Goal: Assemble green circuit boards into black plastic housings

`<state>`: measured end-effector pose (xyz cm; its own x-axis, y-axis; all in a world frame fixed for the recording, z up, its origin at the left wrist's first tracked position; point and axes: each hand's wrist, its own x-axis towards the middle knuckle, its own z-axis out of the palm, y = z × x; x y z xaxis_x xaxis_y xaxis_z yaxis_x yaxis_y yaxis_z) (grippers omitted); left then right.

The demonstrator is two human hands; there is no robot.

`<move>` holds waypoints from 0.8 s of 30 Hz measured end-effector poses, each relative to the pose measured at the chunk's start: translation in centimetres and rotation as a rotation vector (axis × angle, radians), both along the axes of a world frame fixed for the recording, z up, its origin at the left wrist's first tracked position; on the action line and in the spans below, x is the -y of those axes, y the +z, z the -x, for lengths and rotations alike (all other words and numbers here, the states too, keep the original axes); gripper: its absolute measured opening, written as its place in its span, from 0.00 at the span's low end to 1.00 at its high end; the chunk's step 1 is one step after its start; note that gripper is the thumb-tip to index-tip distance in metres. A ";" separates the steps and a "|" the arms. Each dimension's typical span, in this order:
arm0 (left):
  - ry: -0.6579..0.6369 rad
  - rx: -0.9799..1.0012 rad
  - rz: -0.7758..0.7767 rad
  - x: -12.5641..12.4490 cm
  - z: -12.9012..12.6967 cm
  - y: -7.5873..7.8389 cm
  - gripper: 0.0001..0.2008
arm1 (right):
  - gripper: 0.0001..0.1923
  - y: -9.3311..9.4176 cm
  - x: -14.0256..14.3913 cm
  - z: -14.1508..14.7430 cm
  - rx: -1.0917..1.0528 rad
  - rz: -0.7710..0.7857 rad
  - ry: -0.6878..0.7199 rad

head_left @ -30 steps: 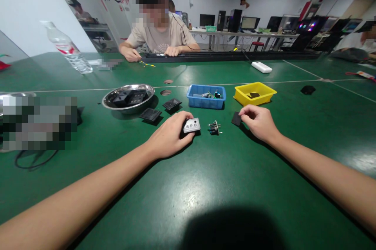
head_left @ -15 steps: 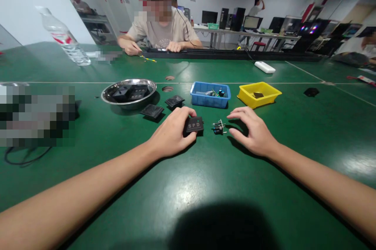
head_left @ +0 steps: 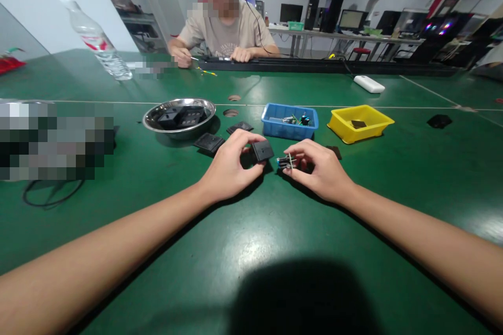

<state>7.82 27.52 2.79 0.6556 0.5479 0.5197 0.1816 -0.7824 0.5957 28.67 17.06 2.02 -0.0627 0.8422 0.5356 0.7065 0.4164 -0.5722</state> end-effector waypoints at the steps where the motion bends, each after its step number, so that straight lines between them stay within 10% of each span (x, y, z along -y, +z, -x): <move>1: -0.008 -0.012 0.010 0.0 0.0 0.1 0.14 | 0.10 0.0 0.2 -0.1 -0.029 -0.006 0.000; 14: -0.104 0.105 0.326 -0.2 -0.1 -0.6 0.18 | 0.16 -0.1 0.8 -0.3 -0.130 -0.023 -0.016; 24: -0.180 -0.091 0.157 0.5 0.3 0.1 0.16 | 0.14 0.2 1.0 -0.3 -0.030 -0.147 0.014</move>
<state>7.56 27.04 2.85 0.7902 0.4873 0.3717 0.1060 -0.7061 0.7002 28.97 16.03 2.18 -0.0558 0.7535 0.6551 0.6839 0.5069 -0.5248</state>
